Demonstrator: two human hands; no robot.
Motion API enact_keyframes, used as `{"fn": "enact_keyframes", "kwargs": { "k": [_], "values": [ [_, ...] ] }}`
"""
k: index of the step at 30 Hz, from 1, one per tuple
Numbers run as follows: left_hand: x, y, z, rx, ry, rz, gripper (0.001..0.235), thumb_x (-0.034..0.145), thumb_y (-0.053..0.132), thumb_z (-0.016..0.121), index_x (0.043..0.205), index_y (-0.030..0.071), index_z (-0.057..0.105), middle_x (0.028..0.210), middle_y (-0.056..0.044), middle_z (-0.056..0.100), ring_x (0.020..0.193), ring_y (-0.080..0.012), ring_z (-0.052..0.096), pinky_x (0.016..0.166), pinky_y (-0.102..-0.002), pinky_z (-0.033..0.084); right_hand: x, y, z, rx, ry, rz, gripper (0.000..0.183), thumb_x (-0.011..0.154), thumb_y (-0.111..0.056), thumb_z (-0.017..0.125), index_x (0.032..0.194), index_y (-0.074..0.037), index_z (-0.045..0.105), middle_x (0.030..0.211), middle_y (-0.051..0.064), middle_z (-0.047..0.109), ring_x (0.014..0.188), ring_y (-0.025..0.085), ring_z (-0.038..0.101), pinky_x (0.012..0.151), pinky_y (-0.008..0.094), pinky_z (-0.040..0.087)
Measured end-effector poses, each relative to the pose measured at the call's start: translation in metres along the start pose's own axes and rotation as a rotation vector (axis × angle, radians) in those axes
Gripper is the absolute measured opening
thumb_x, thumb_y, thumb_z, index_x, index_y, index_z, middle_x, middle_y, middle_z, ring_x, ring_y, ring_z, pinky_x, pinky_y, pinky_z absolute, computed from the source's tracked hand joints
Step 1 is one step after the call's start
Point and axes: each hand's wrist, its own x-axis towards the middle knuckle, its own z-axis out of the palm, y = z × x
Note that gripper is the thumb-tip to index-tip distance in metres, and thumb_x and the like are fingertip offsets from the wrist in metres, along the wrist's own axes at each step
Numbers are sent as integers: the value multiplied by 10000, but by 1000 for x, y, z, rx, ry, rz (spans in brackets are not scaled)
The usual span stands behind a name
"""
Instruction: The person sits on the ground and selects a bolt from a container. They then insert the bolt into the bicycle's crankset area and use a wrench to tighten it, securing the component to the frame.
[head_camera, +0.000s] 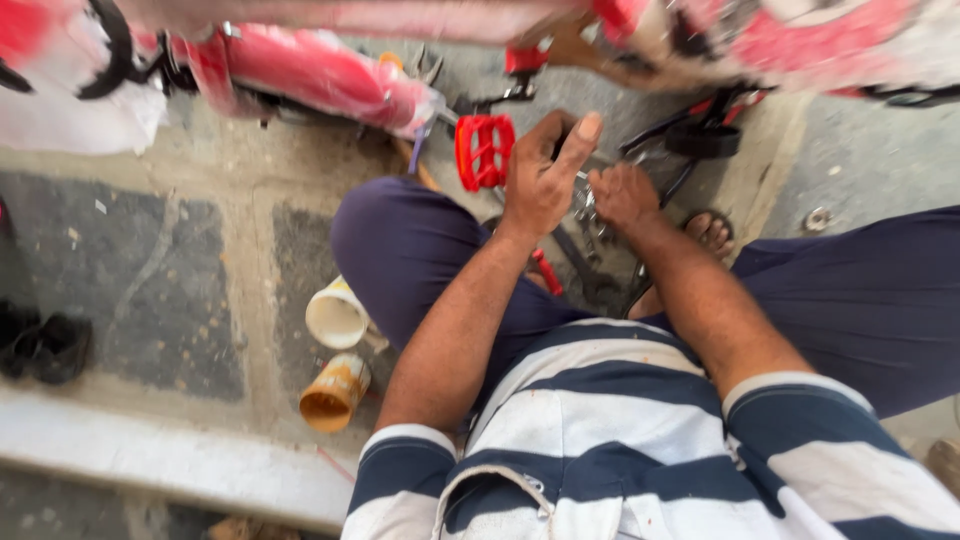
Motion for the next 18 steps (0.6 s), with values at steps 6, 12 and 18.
{"fn": "enact_keyframes", "kwargs": {
  "k": [6, 12, 18],
  "values": [
    [4, 3, 12, -77, -17, 45, 444, 1031, 408, 658, 822, 21, 601, 733, 39, 550, 717, -61, 465, 646, -249, 423, -9, -22, -69, 522, 190, 196, 322, 962, -251, 622, 1222, -63, 601, 1013, 214, 715, 947, 416, 666, 770, 537, 503],
    [0, 21, 22, -95, -3, 127, 375, 1031, 339, 687, 841, 25, 611, 731, 55, 510, 688, -50, 425, 582, -244, 358, -47, -27, -162, 1031, 316, 377, 354, 1020, -357, 632, 1193, -58, 707, 897, 184, 736, 827, 291, 716, 789, 416, 549],
    [5, 107, 40, 82, 45, 590, 287, 1069, 284, 659, 908, 49, 630, 778, 40, 590, 716, -21, 495, 610, -246, 405, -71, 11, -196, 972, 504, 181, 364, 983, -276, 632, 1287, -77, 647, 1110, 187, 727, 1020, 317, 697, 876, 404, 523]
  ]
}}
